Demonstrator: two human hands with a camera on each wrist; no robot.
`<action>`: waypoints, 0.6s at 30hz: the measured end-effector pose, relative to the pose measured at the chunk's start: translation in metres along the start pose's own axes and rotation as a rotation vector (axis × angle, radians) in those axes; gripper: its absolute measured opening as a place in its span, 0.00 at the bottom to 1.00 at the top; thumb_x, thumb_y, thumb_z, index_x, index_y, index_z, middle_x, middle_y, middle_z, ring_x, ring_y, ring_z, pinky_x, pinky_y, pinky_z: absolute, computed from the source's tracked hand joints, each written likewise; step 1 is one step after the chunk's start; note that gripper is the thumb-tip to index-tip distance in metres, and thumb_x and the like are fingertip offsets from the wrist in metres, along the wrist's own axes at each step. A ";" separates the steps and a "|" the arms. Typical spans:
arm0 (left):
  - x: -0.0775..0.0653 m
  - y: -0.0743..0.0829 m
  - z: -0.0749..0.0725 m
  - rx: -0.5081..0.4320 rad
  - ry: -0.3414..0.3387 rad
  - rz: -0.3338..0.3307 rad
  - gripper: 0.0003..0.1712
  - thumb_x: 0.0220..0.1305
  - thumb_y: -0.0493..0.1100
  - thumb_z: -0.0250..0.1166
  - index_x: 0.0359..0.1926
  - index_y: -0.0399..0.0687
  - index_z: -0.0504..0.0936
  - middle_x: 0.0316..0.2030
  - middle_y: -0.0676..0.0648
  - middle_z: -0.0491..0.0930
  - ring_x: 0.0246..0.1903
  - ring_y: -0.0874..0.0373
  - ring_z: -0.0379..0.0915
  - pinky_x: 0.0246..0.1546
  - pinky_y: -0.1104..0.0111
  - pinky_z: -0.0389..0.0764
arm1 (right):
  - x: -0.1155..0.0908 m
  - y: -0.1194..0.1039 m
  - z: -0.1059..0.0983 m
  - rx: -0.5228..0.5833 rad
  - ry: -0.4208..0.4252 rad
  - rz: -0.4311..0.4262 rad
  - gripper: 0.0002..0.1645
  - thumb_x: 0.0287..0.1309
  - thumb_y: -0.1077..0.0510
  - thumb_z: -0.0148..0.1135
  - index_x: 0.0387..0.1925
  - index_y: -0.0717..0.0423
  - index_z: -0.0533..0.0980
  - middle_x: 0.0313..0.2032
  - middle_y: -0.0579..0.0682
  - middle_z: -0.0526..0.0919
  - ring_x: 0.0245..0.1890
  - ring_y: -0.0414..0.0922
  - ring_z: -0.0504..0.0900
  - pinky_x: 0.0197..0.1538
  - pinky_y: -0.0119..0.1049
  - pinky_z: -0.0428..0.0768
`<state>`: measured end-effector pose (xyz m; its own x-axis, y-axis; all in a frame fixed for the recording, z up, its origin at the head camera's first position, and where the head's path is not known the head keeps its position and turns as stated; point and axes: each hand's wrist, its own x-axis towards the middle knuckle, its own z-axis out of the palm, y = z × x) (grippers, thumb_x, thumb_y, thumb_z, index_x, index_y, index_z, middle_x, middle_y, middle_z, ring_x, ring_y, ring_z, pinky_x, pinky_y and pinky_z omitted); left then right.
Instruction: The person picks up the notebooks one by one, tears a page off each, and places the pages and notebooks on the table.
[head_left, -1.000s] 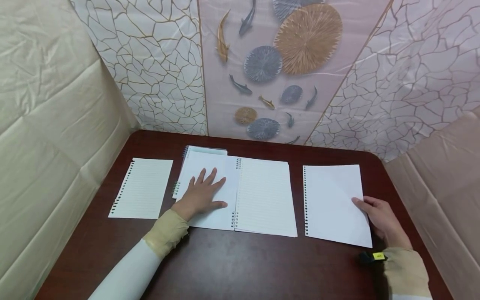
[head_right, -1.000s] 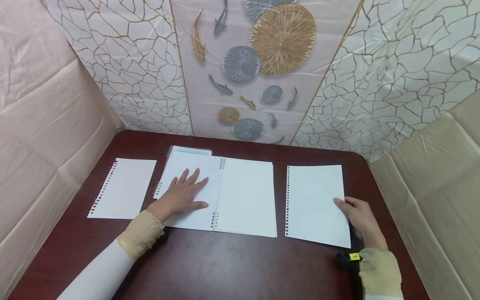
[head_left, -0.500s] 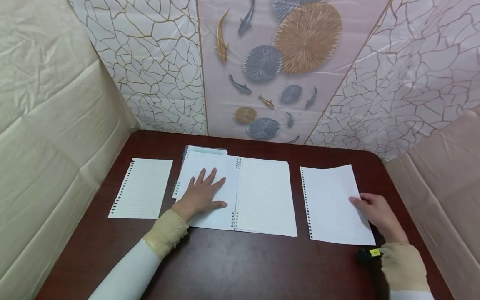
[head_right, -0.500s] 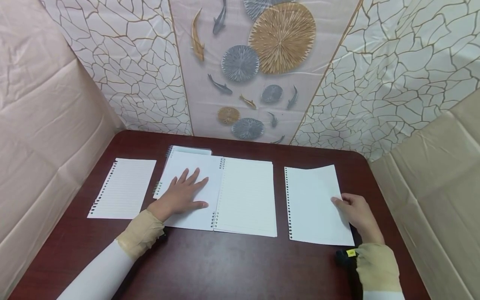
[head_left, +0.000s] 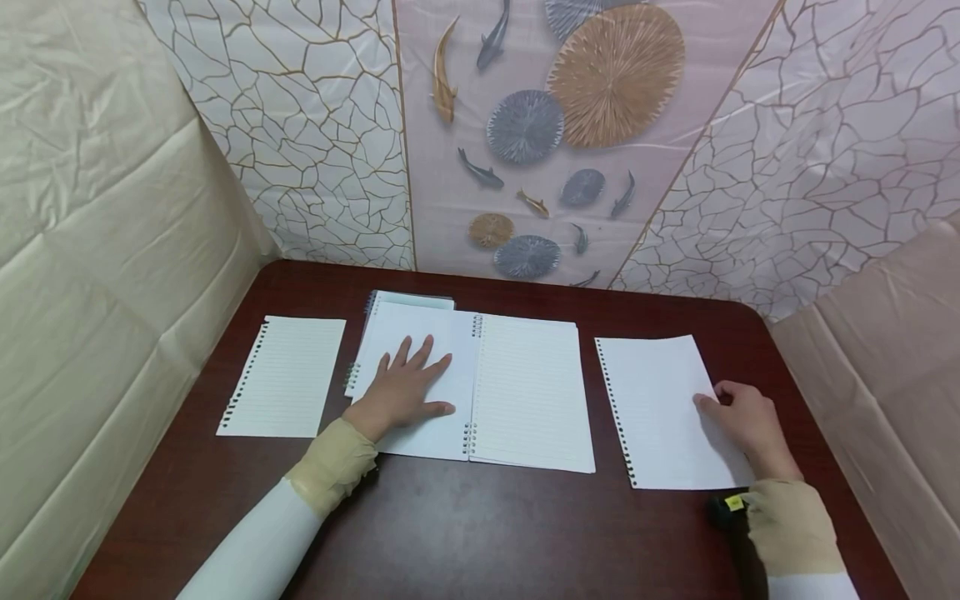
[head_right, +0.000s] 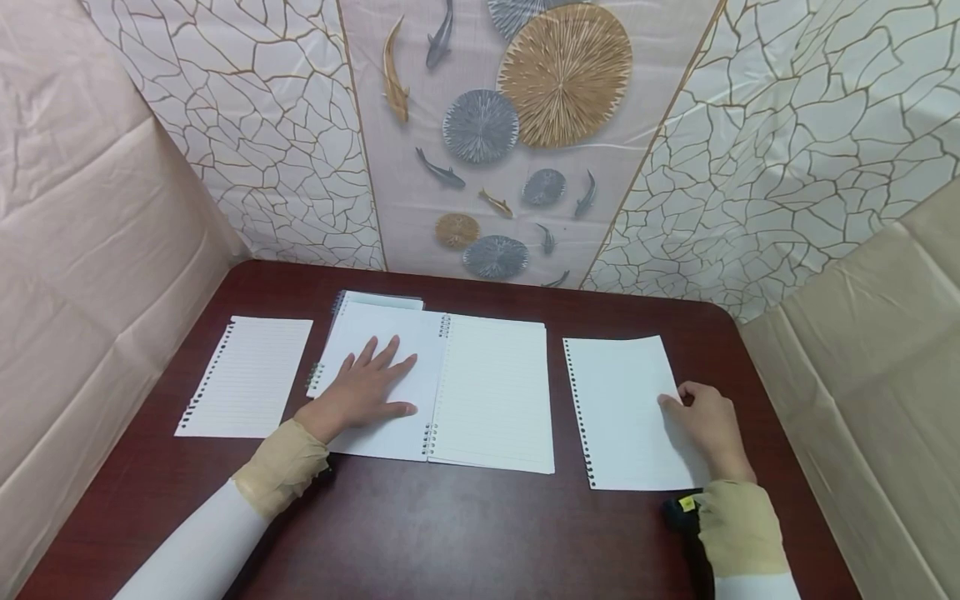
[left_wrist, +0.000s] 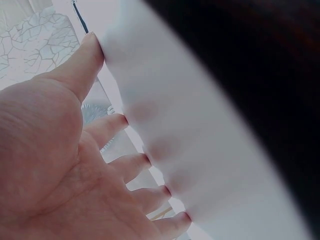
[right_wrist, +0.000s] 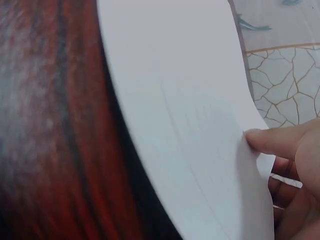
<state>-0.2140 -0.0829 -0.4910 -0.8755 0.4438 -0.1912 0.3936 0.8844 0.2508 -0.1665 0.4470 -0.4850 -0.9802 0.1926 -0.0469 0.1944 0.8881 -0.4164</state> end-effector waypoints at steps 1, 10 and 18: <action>0.000 0.000 0.000 0.004 -0.004 -0.002 0.51 0.65 0.72 0.60 0.80 0.59 0.53 0.81 0.41 0.39 0.77 0.34 0.28 0.73 0.33 0.45 | 0.000 0.000 0.000 -0.004 0.005 0.001 0.20 0.69 0.50 0.62 0.34 0.65 0.76 0.29 0.62 0.79 0.31 0.55 0.74 0.30 0.40 0.69; 0.000 -0.001 0.000 0.005 0.003 0.003 0.50 0.65 0.71 0.60 0.80 0.58 0.54 0.81 0.40 0.40 0.77 0.33 0.28 0.72 0.33 0.45 | -0.005 -0.004 -0.004 -0.029 0.020 0.060 0.26 0.67 0.45 0.63 0.29 0.66 0.76 0.25 0.61 0.80 0.28 0.55 0.74 0.26 0.38 0.68; -0.002 0.000 -0.001 0.001 0.006 0.003 0.50 0.65 0.71 0.60 0.80 0.58 0.55 0.81 0.40 0.40 0.77 0.34 0.28 0.73 0.33 0.45 | -0.009 -0.007 -0.003 -0.038 0.009 0.136 0.29 0.66 0.42 0.63 0.35 0.68 0.72 0.29 0.63 0.77 0.30 0.56 0.75 0.23 0.40 0.72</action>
<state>-0.2126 -0.0841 -0.4898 -0.8760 0.4457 -0.1844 0.3967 0.8832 0.2503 -0.1593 0.4402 -0.4789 -0.9443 0.3158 -0.0924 0.3269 0.8687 -0.3721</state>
